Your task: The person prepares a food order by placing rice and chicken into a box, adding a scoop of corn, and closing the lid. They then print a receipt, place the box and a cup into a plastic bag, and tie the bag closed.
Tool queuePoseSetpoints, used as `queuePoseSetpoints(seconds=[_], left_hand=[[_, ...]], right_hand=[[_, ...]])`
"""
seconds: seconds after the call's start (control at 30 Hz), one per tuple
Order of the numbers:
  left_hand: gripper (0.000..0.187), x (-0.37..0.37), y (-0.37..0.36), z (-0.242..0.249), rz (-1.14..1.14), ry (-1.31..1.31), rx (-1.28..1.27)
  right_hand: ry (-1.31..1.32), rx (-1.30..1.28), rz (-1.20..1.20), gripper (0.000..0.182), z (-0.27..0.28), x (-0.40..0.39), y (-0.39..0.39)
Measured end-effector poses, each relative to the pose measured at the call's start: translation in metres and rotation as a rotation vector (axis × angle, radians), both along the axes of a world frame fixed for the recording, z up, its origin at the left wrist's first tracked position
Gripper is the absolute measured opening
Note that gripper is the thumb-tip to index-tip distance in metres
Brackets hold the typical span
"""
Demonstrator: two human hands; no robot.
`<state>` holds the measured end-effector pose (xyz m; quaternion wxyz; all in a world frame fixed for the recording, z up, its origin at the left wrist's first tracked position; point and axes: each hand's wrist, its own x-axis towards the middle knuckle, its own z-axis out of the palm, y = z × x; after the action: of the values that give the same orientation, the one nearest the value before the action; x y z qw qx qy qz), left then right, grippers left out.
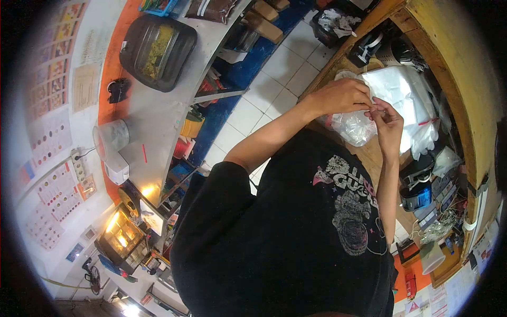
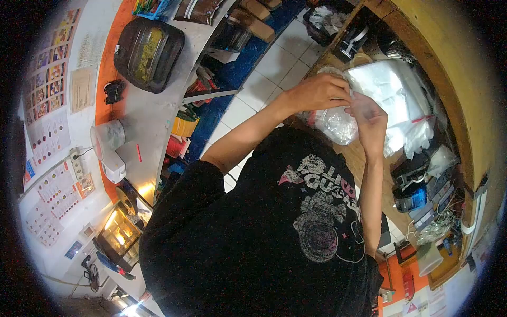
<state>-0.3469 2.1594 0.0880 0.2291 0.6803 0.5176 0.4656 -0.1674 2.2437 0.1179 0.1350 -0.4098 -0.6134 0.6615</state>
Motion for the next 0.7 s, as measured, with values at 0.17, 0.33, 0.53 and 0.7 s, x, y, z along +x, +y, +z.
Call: queuePoseSetpoints(seconds=[0.17,0.33,0.53,0.7], left_hand=[[0.011,0.002,0.007,-0.001,0.131,0.118,0.078],[0.012,-0.003,0.007,-0.025,0.164,0.158,0.009],[0.047,-0.012,-0.008,-0.051,0.183,0.049,-0.038],[0.068,0.002,-0.017,-0.055,0.24,0.092,-0.399]], right_hand=[[0.126,0.259,-0.069,0.005,-0.015,0.0,-0.005],[0.21,0.188,-0.106,0.011,-0.023,0.008,-0.018],[0.227,0.146,-0.202,0.009,-0.017,0.013,-0.016],[0.159,0.105,-0.167,0.009,-0.024,0.018,-0.019]])
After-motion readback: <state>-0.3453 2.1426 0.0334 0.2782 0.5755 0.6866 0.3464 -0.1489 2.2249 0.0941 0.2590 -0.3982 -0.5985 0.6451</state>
